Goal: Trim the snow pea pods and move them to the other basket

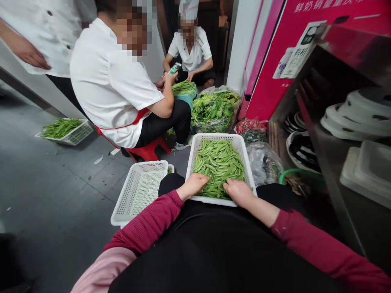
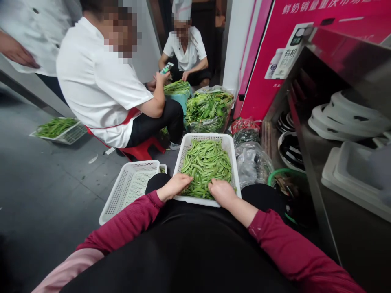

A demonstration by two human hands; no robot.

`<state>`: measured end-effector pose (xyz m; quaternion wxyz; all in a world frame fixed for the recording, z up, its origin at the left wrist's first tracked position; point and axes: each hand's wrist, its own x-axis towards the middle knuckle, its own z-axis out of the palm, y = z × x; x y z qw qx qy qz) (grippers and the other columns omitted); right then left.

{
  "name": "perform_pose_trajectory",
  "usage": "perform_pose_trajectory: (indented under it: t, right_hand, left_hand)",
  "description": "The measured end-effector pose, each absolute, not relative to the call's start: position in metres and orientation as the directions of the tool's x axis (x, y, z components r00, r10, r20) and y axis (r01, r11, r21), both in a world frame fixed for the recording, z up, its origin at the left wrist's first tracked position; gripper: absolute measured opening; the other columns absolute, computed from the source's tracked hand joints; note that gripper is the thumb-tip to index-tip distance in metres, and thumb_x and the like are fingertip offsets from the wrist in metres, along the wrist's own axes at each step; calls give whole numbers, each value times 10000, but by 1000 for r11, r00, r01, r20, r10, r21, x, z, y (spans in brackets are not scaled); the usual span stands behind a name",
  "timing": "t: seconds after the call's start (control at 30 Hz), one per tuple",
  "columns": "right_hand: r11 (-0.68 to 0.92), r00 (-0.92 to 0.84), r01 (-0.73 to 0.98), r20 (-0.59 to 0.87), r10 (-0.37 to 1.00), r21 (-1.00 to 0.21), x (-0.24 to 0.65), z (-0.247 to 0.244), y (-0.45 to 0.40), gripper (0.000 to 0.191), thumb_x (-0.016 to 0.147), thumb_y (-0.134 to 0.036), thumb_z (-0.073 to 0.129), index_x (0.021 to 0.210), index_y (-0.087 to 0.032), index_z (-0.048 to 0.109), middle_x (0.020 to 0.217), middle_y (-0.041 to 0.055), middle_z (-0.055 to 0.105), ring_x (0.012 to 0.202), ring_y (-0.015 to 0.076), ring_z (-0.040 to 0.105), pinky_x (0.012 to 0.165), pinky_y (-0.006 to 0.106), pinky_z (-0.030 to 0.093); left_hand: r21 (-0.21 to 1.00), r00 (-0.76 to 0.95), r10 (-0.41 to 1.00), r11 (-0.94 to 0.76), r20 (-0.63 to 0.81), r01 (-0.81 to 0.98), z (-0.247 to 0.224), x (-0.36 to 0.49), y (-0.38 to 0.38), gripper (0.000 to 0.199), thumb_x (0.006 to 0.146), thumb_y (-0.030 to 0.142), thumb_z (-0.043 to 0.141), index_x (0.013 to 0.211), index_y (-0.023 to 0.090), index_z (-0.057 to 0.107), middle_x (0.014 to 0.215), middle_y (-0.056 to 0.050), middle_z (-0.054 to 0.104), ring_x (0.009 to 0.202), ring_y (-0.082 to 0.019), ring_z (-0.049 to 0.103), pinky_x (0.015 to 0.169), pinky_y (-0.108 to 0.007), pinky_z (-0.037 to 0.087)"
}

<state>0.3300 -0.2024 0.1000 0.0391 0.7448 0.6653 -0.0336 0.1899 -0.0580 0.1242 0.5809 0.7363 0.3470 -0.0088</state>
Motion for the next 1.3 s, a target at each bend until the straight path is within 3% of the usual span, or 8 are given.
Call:
perform_pose_trajectory:
  t: [0.07,0.17,0.33,0.47,0.73,1.0,1.13,1.3]
  right_hand:
    - [-101,102,995,-105,989,21,330,97,-197,151,777,-111,427,798,-152,570,782,82,561,729,189,561,621,264,408]
    - [-149,149,978,-12,989,-148,344,103,-199,138,761,-207,495,868,-197,581,851,53,568,752,173,565,636,252,422]
    - [5,93,871,176,980,-491,356,128,-211,154,752,-220,500,877,-225,591,849,16,579,776,134,555,690,231,428]
    - [79,65,830,236,970,-552,351,142,-215,173,735,-183,502,870,-218,605,834,23,586,763,133,552,694,238,430]
    - [168,-23,742,226,974,-649,343,155,-216,184,716,-165,524,863,-216,623,814,21,594,760,135,550,694,242,427]
    - [111,219,492,246,944,-864,322,141,-215,120,711,-249,572,807,-189,609,798,33,597,768,161,557,725,295,429]
    - [95,252,475,239,938,-875,315,140,-218,108,708,-231,571,800,-191,610,787,33,588,764,163,551,719,299,428]
    - [112,188,507,237,953,-855,314,150,-221,120,700,-239,576,799,-196,627,781,39,584,744,163,544,697,298,425]
  left_hand:
    - [806,803,491,-289,-338,516,122,192,-63,304,737,369,441,566,124,496,463,34,415,409,-48,324,412,-182,260]
    - [776,891,400,-483,-216,406,121,195,-69,196,721,254,461,739,119,601,629,1,549,570,-78,436,557,-191,346]
    - [837,963,211,-487,-165,250,137,200,-77,284,780,289,383,822,129,614,613,16,506,539,-67,389,534,-181,324]
    - [889,975,116,-402,-187,219,156,198,-83,305,785,339,380,779,119,592,514,47,360,466,-48,292,451,-171,256]
    - [914,914,53,-27,-402,404,166,193,-86,180,704,290,408,638,134,469,473,59,350,358,-32,283,351,-169,217]
    - [767,906,-33,519,-423,377,151,192,-91,145,600,213,379,518,174,266,414,81,225,321,-20,104,322,-167,51]
    - [741,892,-24,547,-452,390,152,190,-95,143,578,213,371,506,179,252,400,81,204,308,-21,110,314,-169,39]
    - [816,869,147,447,-472,367,160,186,-105,101,531,177,385,508,173,287,412,73,273,305,-16,158,309,-162,47]
